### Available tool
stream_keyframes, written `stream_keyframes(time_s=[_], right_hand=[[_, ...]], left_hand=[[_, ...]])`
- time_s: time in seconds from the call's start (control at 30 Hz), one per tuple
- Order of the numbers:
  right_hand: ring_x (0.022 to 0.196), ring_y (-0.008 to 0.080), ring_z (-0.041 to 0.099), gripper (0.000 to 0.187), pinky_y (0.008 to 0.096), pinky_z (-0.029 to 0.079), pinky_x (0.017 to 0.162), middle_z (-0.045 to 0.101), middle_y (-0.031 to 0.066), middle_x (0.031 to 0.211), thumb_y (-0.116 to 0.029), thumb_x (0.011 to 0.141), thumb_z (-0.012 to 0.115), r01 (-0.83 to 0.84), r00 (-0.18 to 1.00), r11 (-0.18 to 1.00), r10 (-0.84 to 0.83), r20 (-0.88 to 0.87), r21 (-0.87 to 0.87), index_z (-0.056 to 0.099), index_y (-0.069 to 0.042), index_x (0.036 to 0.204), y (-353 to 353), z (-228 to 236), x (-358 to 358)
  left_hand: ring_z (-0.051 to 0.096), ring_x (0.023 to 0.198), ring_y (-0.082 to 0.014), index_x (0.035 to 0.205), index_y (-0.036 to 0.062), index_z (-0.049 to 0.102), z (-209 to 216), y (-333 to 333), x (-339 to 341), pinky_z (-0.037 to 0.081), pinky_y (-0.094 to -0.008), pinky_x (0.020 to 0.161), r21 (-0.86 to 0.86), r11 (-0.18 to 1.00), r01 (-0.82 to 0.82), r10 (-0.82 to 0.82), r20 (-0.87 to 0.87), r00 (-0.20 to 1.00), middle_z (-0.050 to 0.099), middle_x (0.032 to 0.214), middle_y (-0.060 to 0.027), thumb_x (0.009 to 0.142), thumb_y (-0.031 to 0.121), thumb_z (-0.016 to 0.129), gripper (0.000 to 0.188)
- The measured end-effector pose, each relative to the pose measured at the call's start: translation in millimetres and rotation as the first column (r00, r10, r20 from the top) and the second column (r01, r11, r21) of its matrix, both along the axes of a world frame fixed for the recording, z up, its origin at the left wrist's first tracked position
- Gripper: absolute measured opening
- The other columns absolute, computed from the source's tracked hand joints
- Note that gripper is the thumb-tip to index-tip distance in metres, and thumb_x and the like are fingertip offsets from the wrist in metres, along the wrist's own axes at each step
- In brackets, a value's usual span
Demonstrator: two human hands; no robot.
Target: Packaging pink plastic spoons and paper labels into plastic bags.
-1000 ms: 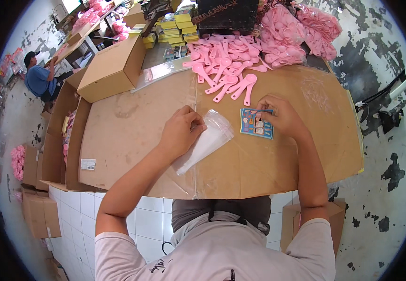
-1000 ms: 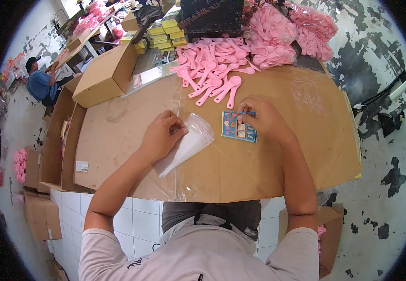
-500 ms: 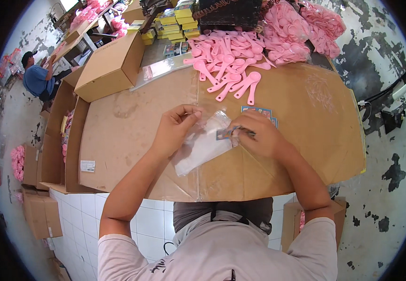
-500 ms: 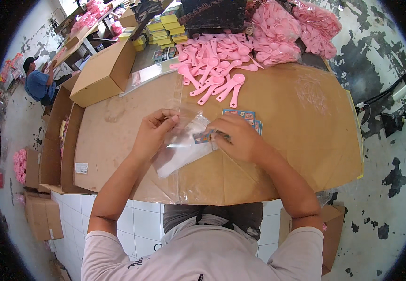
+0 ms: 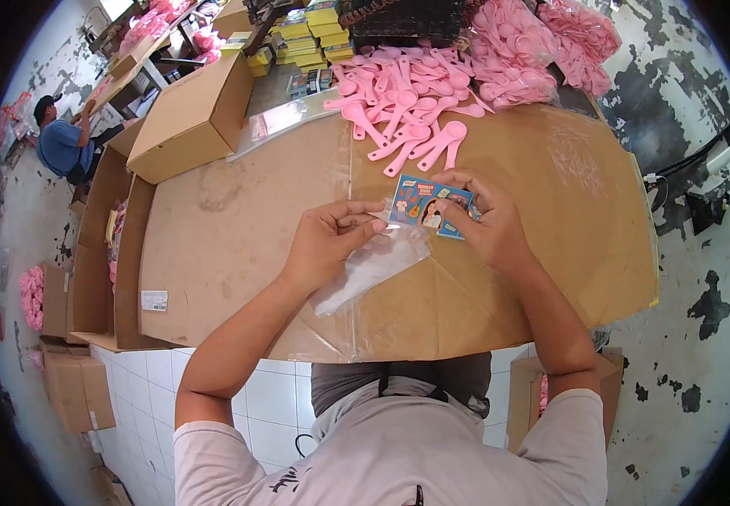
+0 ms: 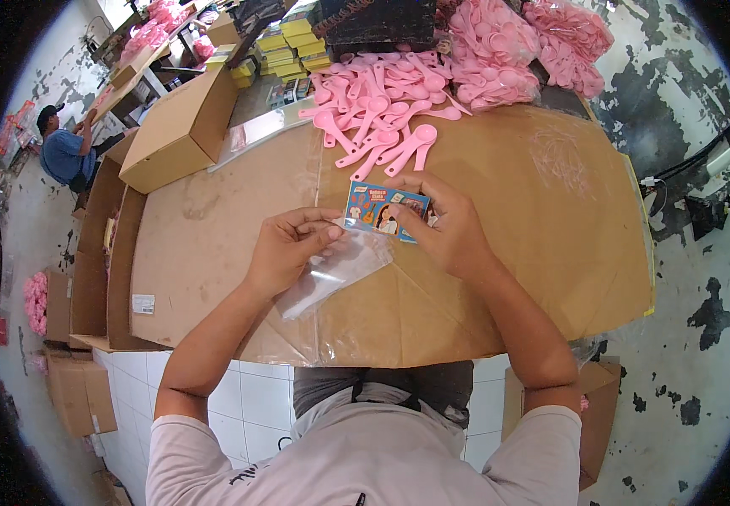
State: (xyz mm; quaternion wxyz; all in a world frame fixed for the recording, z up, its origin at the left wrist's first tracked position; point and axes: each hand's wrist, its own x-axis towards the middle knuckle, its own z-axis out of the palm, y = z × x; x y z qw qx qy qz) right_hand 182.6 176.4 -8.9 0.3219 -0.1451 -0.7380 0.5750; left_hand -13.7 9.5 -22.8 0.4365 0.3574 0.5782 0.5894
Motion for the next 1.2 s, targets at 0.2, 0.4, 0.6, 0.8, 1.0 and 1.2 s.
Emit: stream_keyframes(time_s=[0.2, 0.4, 0.6, 0.8, 1.0, 1.2], right_hand=[[0.097, 0.0152, 0.065, 0.028, 0.0306, 0.053, 0.084, 0.069, 0.0104, 0.109, -0.003, 0.092, 0.068, -0.078, 0.995, 0.965, 0.062, 0.074, 0.248, 0.068, 0.001, 0.119, 1, 6, 5], [0.092, 0.0153, 0.065, 0.035, 0.0308, 0.052, 0.077, 0.069, 0.0112, 0.107, -0.01, 0.094, 0.068, -0.275, 0.936, 0.883, 0.155, 0.315, 0.38, 0.065, 0.001, 0.127, -12, 11, -2], [0.084, 0.0085, 0.062, 0.036, 0.0284, 0.051, 0.071, 0.07, 0.0064, 0.1, -0.011, 0.092, 0.073, -0.055, 0.998, 0.992, 0.056, 0.002, -0.113, 0.063, -0.001, 0.126, -15, -2, -9], [0.081, 0.0071, 0.06, 0.032, 0.0247, 0.049, 0.069, 0.068, 0.0026, 0.097, -0.009, 0.089, 0.077, -0.175, 0.957, 0.979, 0.144, 0.251, 0.105, 0.065, -0.001, 0.117, -22, -6, -8], [0.084, 0.0103, 0.061, 0.028, 0.0266, 0.049, 0.07, 0.067, 0.0049, 0.094, -0.01, 0.088, 0.076, -0.118, 0.989, 0.993, 0.117, 0.094, 0.005, 0.067, -0.002, 0.113, -16, -2, -8], [0.094, 0.0193, 0.063, 0.024, 0.0336, 0.051, 0.077, 0.069, 0.008, 0.101, -0.019, 0.092, 0.073, -0.299, 0.938, 0.913, 0.228, 0.261, 0.276, 0.069, -0.003, 0.109, -11, 4, -8]], left_hand=[[0.068, 0.081, -0.0059, 0.125, -0.0022, 0.068, -2, 1, 6, 0.052, -0.0204, 0.07, 0.038, 0.999, 0.008, -0.007, -0.038, 0.999, 0.076, 0.097, -0.0075, 0.095, 0.008, 0.073, 0.032], [0.068, 0.086, -0.0079, 0.133, -0.0012, 0.062, -1, -2, 14, 0.054, -0.0235, 0.078, 0.039, 0.994, 0.106, -0.093, -0.242, 0.966, 0.075, 0.099, -0.0091, 0.096, 0.005, 0.07, 0.038], [0.068, 0.088, -0.0091, 0.136, -0.002, 0.057, 3, -1, 14, 0.054, -0.0235, 0.079, 0.097, 0.995, -0.013, 0.027, -0.139, 0.99, 0.073, 0.106, -0.0102, 0.097, 0.003, 0.067, 0.04], [0.067, 0.088, -0.0073, 0.138, -0.0024, 0.054, 4, -1, 15, 0.055, -0.022, 0.074, 0.148, 0.989, -0.026, 0.047, -0.142, 0.989, 0.074, 0.106, -0.0107, 0.097, 0.005, 0.068, 0.043], [0.068, 0.1, -0.0117, 0.142, -0.0001, 0.048, 8, -2, 16, 0.054, -0.0268, 0.086, 0.078, 0.992, 0.104, -0.099, -0.067, 0.993, 0.073, 0.109, -0.0104, 0.098, 0.001, 0.066, 0.048], [0.066, 0.099, -0.0106, 0.145, 0.0008, 0.047, 4, -6, 11, 0.053, -0.025, 0.087, 0.099, 0.981, 0.169, -0.153, -0.153, 0.976, 0.071, 0.115, -0.01, 0.098, -0.001, 0.063, 0.05]])
